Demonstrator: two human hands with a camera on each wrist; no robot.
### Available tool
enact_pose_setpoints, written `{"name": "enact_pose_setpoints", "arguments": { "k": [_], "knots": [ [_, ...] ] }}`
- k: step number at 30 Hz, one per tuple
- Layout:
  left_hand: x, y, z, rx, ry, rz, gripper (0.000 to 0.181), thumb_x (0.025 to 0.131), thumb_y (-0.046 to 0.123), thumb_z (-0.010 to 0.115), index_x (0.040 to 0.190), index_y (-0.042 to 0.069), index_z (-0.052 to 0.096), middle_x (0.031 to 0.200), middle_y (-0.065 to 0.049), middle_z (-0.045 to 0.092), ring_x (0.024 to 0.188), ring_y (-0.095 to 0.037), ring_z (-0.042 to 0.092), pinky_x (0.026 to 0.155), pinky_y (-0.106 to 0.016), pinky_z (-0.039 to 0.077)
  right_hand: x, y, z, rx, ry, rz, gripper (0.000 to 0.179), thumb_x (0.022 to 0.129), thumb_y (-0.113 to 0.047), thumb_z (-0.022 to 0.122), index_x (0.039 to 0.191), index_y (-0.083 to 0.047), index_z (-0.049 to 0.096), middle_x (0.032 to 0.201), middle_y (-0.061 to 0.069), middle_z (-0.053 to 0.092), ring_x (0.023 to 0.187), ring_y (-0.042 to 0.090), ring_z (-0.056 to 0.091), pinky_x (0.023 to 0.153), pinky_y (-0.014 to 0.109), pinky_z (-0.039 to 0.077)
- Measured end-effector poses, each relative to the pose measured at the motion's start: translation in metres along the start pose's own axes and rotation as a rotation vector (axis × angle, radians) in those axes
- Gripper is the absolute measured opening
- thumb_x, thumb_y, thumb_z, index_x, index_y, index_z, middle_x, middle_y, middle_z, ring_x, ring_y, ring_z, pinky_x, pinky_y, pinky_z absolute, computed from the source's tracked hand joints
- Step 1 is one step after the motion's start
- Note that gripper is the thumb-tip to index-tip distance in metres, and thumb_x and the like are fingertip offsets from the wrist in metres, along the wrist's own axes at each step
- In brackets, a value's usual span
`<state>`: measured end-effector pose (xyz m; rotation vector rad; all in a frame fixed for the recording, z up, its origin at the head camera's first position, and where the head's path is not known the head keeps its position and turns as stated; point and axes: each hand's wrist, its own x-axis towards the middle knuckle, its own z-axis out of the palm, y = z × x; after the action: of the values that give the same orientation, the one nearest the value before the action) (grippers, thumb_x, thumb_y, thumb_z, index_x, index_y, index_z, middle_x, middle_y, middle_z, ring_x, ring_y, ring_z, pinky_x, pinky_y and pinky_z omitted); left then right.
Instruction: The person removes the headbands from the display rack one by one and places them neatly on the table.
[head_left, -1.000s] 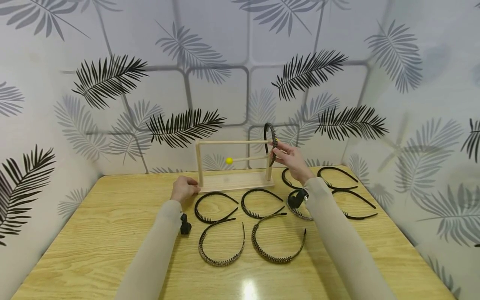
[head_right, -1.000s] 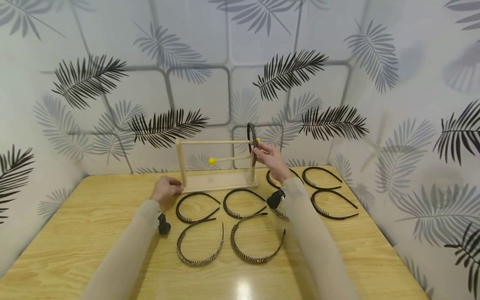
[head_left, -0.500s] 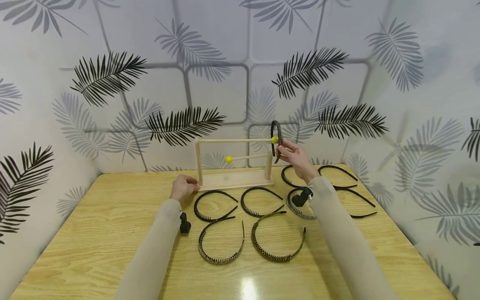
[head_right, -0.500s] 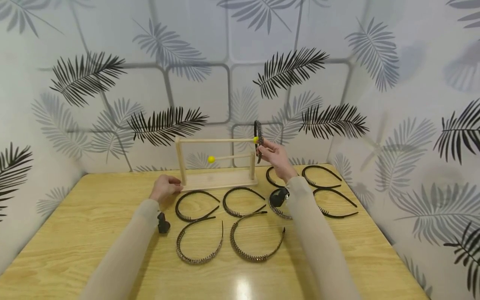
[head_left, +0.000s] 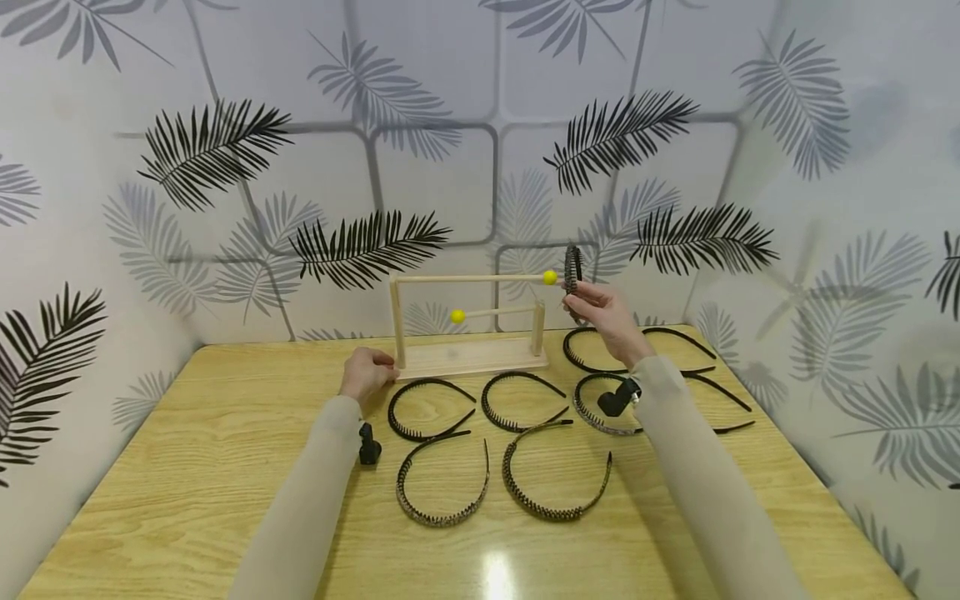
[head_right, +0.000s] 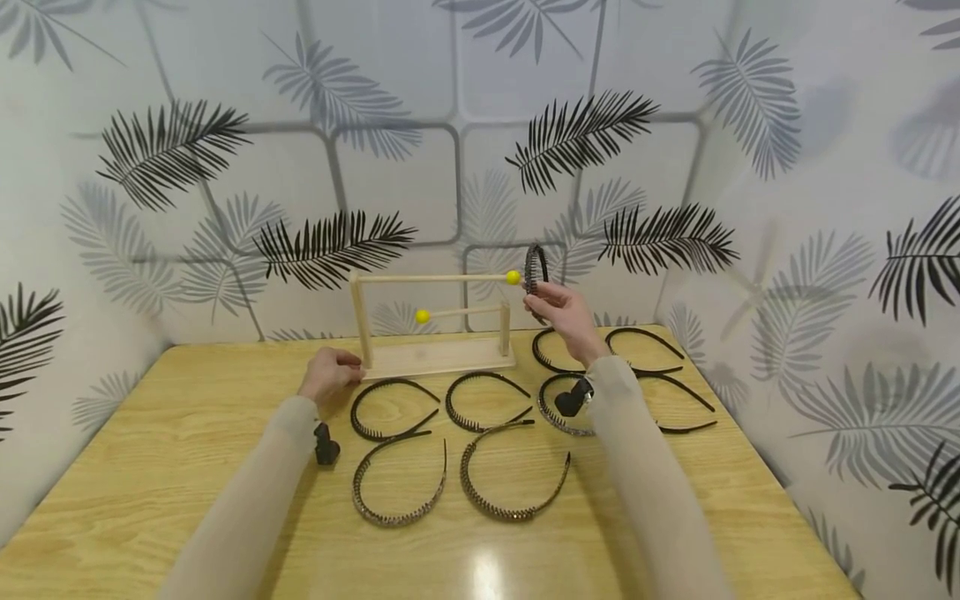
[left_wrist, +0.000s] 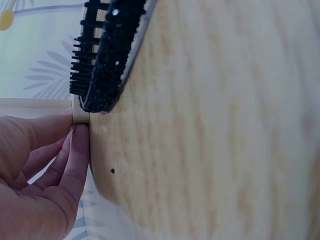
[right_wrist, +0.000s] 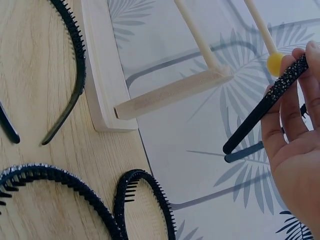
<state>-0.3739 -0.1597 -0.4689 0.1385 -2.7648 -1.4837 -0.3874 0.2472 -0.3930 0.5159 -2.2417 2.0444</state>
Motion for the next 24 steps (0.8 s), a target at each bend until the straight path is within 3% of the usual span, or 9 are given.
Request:
{"name": "enact_pose_setpoints", "arguments": {
  "k": [3,8,15,17,21,24],
  "knots": [
    [0.0,0.0,0.0,0.004,-0.001,-0.002,0.031,0.09,0.003,0.068,0.119,-0.006,0.067,0.113,-0.024,0.069,0.095,-0.033,0.069,0.086,-0.042,0.058,-0.004,0.0,-0.002,-0.013,-0.001,0.034,0.033,0.098,-0.019,0.062,0.13,-0.011,0.064,0.094,-0.012,0.071,0.093,0.008,0.062,0.08,0.025,0.051],
    [-0.001,0.0,0.0,0.011,0.002,0.0,0.031,0.09,0.004,0.068,0.12,-0.006,0.066,0.114,-0.024,0.068,0.097,-0.033,0.069,0.087,-0.042,0.058,-0.01,0.001,-0.004,-0.013,0.014,0.065,0.05,0.097,-0.022,0.064,0.14,0.001,0.052,0.098,-0.013,0.07,0.095,0.005,0.063,0.087,0.025,0.051],
    [0.0,0.0,0.0,0.025,-0.005,0.002,0.031,0.091,0.006,0.069,0.12,-0.005,0.067,0.115,-0.024,0.068,0.098,-0.033,0.068,0.087,-0.041,0.058,-0.018,0.002,-0.01,0.025,0.006,0.071,0.054,0.097,-0.018,0.064,0.142,0.005,0.046,0.107,-0.013,0.07,0.098,0.006,0.064,0.09,0.018,0.051],
    [0.001,0.0,-0.001,0.033,-0.003,0.008,0.031,0.09,0.007,0.069,0.119,-0.005,0.067,0.115,-0.023,0.068,0.098,-0.033,0.067,0.087,-0.041,0.057,-0.02,0.002,-0.013,-0.003,-0.009,0.079,0.056,0.097,-0.019,0.063,0.144,0.006,0.043,0.117,-0.008,0.068,0.1,0.003,0.064,0.094,0.021,0.051],
    [0.003,-0.002,-0.001,0.042,-0.002,0.017,0.031,0.09,0.008,0.069,0.119,-0.005,0.068,0.114,-0.023,0.069,0.097,-0.033,0.067,0.084,-0.039,0.058,-0.026,-0.001,-0.019,-0.071,-0.064,0.109,0.061,0.098,-0.02,0.062,0.148,0.004,0.037,0.144,0.016,0.051,0.104,0.0,0.063,0.112,0.037,0.041],
    [0.003,-0.004,-0.001,0.029,-0.009,0.016,0.031,0.09,0.007,0.069,0.119,-0.005,0.067,0.114,-0.023,0.068,0.097,-0.032,0.067,0.083,-0.039,0.058,-0.029,-0.002,-0.024,-0.098,-0.088,0.131,0.061,0.098,-0.019,0.063,0.148,0.005,0.038,0.146,0.023,0.047,0.104,0.0,0.062,0.116,0.049,0.033]
  ]
}}
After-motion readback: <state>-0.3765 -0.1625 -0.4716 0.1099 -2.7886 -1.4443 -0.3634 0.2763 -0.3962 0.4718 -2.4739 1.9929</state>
